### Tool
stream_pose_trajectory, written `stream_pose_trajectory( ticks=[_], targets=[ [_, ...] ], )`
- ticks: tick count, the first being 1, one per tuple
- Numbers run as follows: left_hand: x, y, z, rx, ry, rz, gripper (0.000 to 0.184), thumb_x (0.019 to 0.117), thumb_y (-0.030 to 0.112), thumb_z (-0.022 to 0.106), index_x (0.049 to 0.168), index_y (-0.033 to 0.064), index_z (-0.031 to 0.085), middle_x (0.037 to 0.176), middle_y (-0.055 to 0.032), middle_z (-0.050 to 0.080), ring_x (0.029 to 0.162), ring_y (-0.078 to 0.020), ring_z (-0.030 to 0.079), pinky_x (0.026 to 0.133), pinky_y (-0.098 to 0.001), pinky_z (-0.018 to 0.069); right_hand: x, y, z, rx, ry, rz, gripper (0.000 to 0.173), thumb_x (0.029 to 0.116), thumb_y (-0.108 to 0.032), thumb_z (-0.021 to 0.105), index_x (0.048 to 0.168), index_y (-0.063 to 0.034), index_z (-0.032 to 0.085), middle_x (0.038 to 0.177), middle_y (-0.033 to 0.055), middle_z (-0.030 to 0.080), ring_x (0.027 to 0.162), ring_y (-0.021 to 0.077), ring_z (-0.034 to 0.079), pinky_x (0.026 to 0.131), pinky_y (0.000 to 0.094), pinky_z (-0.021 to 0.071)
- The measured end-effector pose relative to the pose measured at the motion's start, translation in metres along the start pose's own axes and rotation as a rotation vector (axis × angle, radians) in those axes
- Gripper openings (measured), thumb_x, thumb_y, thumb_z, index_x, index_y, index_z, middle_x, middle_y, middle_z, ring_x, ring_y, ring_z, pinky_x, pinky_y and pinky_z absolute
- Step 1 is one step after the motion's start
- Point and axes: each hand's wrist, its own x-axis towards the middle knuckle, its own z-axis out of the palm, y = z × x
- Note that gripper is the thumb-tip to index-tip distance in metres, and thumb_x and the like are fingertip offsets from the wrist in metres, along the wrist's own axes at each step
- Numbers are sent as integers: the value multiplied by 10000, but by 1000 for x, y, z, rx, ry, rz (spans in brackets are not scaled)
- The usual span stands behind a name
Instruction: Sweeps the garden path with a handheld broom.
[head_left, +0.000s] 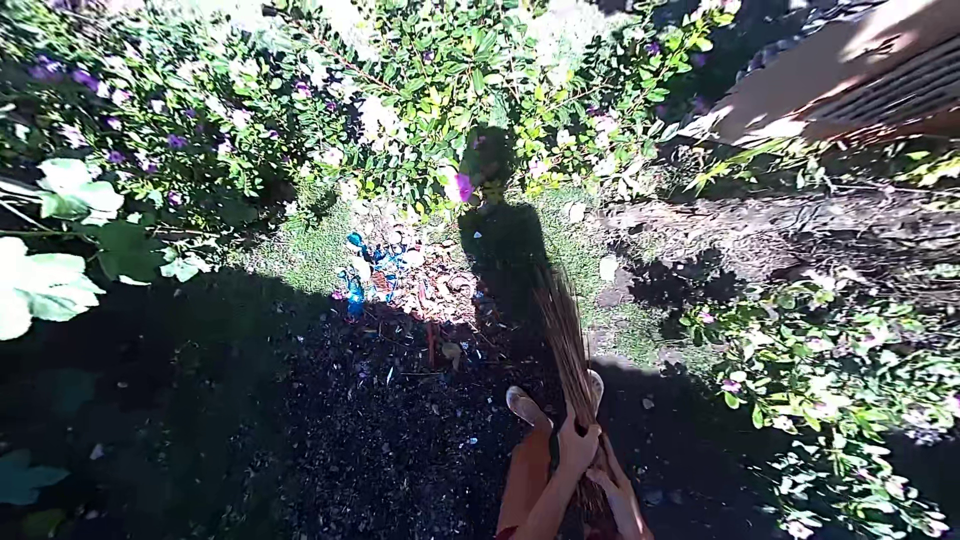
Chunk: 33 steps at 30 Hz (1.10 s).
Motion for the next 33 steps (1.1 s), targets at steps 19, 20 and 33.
stream_pose_trajectory(
  ticks=[19,20,33],
  targets=[
    [104,123,80,50,-61,103,647,994,199,648,1518,-73,385,1395,-327,551,1289,-411,562,1106,-513,424,112,-111,-85,26,87,-87,827,902,-99,536,1611,14,127,1613,277,281,1432,279,413,1156,407,362],
    [123,134,82,65,-41,88,614,1000,205,635,1501,-74,415,1382,-319,566,1283,-412,567,1106,-516,428,138,-117,-86,40,81,-74,785,932,-95,522,1612,1,144,1611,266,291,1418,286,422,1140,423,376],
    [32,194,96,2,69,-50,736,1012,185,626,1590,-35,229,1520,-289,451,1379,-354,502,1156,-451,382,77,-152,-139,-9,-148,-34,959,848,-234,568,1598,56,45,1626,269,236,1436,179,398,1160,319,362]
  ],
)
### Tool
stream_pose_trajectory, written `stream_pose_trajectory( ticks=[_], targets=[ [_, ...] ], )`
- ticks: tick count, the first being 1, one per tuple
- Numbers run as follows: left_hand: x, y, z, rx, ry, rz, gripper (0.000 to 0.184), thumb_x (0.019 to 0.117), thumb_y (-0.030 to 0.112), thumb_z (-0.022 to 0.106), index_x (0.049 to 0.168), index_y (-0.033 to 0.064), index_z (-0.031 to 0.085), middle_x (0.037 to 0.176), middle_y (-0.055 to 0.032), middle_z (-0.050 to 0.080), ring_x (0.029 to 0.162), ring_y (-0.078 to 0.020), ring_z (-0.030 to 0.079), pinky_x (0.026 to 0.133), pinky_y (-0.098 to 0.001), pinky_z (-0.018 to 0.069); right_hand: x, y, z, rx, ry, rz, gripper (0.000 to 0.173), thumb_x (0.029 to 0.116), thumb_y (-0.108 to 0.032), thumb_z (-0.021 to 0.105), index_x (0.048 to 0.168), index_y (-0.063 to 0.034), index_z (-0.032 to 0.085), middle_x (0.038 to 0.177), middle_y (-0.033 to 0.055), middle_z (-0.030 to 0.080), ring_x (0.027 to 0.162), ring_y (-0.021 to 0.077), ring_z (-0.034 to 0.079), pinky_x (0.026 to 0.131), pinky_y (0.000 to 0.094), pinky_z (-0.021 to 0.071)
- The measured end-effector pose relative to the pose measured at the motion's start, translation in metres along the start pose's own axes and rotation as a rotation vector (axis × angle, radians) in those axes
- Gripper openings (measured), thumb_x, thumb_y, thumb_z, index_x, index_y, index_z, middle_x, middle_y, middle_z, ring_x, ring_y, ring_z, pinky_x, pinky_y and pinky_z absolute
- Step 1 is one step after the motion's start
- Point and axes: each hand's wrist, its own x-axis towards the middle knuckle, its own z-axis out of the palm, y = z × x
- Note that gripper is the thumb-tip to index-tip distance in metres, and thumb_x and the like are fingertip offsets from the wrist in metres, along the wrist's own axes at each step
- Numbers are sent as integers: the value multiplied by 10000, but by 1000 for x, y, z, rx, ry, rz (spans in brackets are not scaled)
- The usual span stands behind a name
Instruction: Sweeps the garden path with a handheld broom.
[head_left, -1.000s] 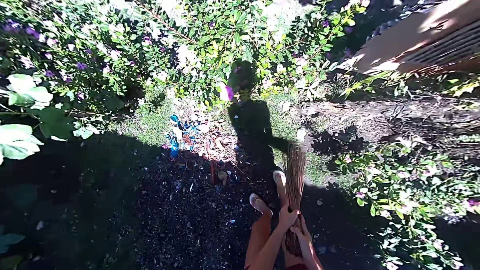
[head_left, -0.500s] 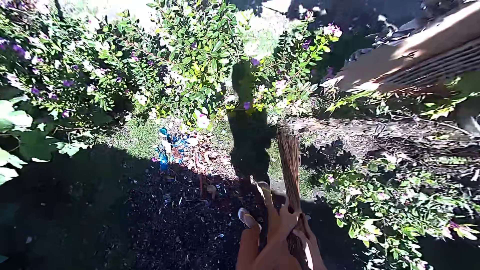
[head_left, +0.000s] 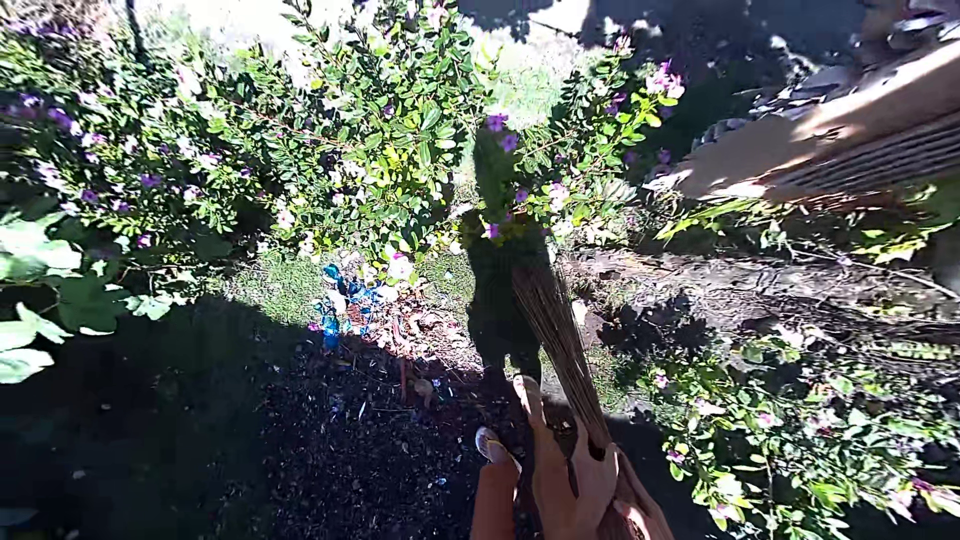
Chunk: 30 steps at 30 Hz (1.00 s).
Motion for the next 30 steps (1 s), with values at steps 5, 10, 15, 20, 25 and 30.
stream_pose_trajectory(
  ticks=[5,10,15,20,25,30],
  targets=[
    [118,-14,-13,-125,-24,99,566,1004,139,629,1480,-94,431,1390,-340,542,1291,-417,549,1102,-506,426,109,-13,36,19,143,19,726,929,-44,528,1591,4,234,1554,263,383,1345,280,490,1095,419,422],
    [55,-33,-55,-326,368,56,698,983,38,612,1564,-86,246,1538,-333,395,1424,-394,436,1190,-461,328,69,-3,63,-99,-212,31,879,801,-126,615,1589,6,248,1616,231,308,1433,249,418,1157,395,376],
    [-22,-57,-45,-282,217,49,732,961,37,610,1561,-109,219,1570,-344,330,1449,-395,400,1193,-448,326,-23,11,57,-77,-167,35,907,844,-85,575,1579,103,80,1610,327,220,1459,240,370,1182,333,327],
    [5,-92,-65,-198,-26,-88,654,970,105,646,1524,-88,357,1455,-336,491,1348,-402,509,1145,-488,378,-19,40,96,-50,30,111,926,845,-51,548,1599,52,22,1611,342,183,1448,332,352,1164,423,340],
    [-26,-107,-92,-358,362,-74,680,960,32,620,1534,-121,290,1513,-352,411,1393,-382,466,1163,-422,367,-17,44,113,-87,-241,138,864,831,-19,569,1586,69,157,1590,313,291,1408,304,441,1141,409,395],
    [-47,-96,-89,-367,332,1,677,922,4,646,1499,-157,330,1465,-371,458,1349,-387,517,1140,-415,394,-43,29,115,-127,-217,101,861,867,-36,544,1578,104,79,1600,336,235,1462,291,363,1190,373,321]
  ],
)
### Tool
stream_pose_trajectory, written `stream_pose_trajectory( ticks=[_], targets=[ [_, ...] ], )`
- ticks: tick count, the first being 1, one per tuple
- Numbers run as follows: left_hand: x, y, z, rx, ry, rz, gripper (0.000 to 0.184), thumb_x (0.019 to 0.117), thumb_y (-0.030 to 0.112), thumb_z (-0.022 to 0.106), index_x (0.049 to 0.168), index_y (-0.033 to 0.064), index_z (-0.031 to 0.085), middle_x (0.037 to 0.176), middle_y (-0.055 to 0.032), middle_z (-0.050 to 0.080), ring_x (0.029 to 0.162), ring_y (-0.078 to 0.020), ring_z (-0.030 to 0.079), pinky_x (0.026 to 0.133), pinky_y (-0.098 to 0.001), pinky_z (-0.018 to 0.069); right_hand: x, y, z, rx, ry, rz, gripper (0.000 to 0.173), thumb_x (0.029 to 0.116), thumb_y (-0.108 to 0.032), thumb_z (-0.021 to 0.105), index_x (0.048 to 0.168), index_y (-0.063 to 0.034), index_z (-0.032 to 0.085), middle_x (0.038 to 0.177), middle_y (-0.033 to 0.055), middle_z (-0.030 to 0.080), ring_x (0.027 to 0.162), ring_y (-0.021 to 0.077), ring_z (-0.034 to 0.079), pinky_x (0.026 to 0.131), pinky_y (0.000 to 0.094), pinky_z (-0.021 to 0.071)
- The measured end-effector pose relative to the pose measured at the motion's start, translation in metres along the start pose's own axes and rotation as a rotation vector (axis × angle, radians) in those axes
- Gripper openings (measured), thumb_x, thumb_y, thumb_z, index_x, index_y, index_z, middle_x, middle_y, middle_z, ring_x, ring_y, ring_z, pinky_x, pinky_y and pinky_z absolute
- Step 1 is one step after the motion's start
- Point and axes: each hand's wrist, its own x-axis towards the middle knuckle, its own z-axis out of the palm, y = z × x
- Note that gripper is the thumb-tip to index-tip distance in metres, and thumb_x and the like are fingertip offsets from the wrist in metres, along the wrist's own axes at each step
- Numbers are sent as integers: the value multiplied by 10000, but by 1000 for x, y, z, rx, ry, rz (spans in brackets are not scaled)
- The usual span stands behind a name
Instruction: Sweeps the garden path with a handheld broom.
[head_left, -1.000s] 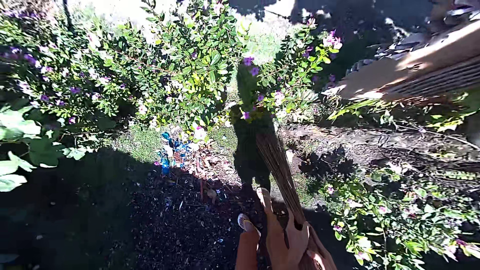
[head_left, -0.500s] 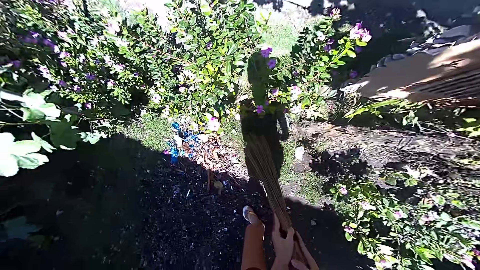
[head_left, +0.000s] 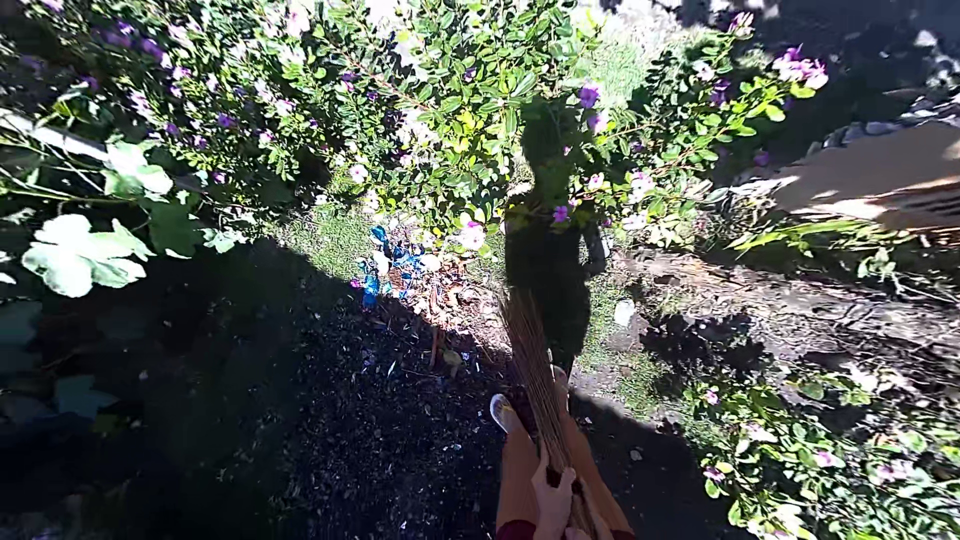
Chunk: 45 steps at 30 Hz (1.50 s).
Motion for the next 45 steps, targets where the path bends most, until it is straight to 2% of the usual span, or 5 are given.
stream_pose_trajectory(
  ticks=[14,24,31,40,45],
  targets=[
    [97,43,-165,78,187,-137,679,976,48,641,1557,-56,305,1421,-333,524,1294,-409,552,1111,-487,407,96,-18,163,32,-204,20,839,878,-55,556,1604,25,143,1634,269,233,1480,289,342,1189,408,322],
    [197,73,-175,141,-569,12,647,981,51,615,1544,-76,322,1519,-303,437,1382,-332,485,1162,-421,361,144,-37,229,127,357,-204,973,867,-34,571,1605,15,-62,1669,278,47,1542,300,184,1232,396,217],
    [217,72,-287,28,-141,-37,611,1000,25,581,1534,-97,312,1493,-324,449,1348,-342,504,1134,-412,387,182,-37,308,21,-19,-40,920,887,-54,591,1625,-28,42,1654,267,166,1502,335,289,1203,460,294],
    [172,45,-285,226,-463,-131,689,976,104,644,1553,-66,310,1507,-311,450,1383,-361,491,1164,-450,372,105,-18,327,222,294,22,967,846,-17,547,1615,-17,-40,1637,308,134,1451,331,342,1149,436,359],
    [209,54,-317,193,-148,-185,577,994,69,623,1498,-91,394,1399,-325,540,1285,-377,555,1103,-472,416,165,-21,340,163,10,136,872,911,-68,563,1627,-75,65,1618,279,239,1423,370,390,1120,511,389]
  ],
)
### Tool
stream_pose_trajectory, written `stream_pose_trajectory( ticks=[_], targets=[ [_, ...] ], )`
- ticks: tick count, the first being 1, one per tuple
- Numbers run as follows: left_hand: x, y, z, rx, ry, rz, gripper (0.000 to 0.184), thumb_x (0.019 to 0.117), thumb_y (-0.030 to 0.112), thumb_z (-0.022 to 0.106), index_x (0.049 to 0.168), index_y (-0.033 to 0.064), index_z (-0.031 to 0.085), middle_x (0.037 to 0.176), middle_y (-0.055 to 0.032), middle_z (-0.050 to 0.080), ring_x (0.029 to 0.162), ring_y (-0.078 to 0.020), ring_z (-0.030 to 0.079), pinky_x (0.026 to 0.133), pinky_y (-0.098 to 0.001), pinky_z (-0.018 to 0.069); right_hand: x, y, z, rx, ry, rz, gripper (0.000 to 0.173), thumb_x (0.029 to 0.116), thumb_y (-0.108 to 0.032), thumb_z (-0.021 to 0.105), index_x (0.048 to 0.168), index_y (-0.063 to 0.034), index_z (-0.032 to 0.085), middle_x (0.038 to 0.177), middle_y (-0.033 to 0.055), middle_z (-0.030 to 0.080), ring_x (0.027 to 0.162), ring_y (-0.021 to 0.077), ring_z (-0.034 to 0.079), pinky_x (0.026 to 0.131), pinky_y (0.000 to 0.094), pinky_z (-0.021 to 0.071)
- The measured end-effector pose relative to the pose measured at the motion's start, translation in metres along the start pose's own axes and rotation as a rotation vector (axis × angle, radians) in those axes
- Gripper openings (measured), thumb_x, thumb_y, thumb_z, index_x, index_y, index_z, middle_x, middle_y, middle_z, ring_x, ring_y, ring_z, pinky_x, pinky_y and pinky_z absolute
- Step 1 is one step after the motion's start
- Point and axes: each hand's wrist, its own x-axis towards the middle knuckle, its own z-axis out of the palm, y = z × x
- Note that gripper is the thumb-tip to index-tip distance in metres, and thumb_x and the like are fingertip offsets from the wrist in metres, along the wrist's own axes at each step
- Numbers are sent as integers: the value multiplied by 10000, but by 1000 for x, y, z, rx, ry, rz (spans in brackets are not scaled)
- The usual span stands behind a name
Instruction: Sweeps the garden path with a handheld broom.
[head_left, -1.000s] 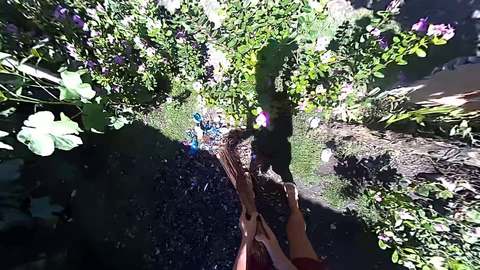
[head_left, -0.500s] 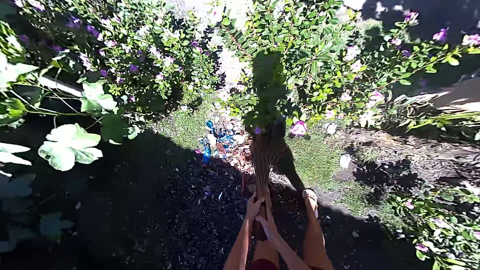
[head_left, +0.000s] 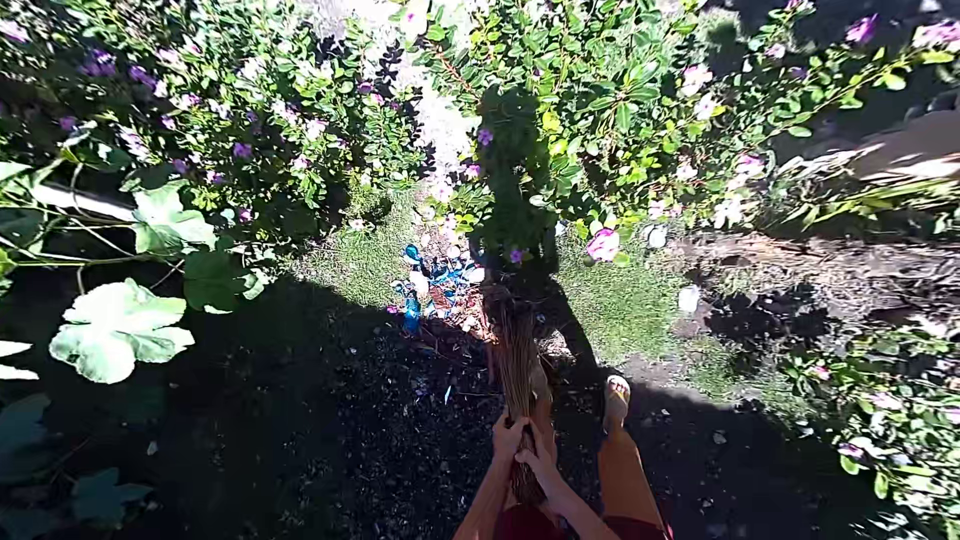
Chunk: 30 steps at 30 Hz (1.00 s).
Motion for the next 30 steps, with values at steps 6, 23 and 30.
stream_pose_trajectory(
  ticks=[6,23,30],
  targets=[
    [-31,3,-5,-12,213,137,668,999,65,613,1558,-78,275,1424,-347,513,1291,-406,553,1106,-482,413,-13,-4,-5,-28,-186,-77,875,876,-55,569,1624,-63,116,1610,243,292,1402,308,438,1116,445,415],
    [-100,-175,141,584,-611,70,747,996,166,637,1576,-73,231,1522,-334,416,1424,-413,434,1193,-494,321,-149,193,-94,343,551,-120,859,901,-4,501,1603,31,8,1657,292,78,1523,332,201,1224,439,210],
    [-16,-160,31,583,-113,96,560,996,232,645,1465,-35,494,1444,-263,542,1359,-359,515,1152,-494,384,-33,178,-30,411,102,-50,846,964,-66,546,1632,-108,29,1611,277,255,1396,370,421,1095,522,408]
  ],
)
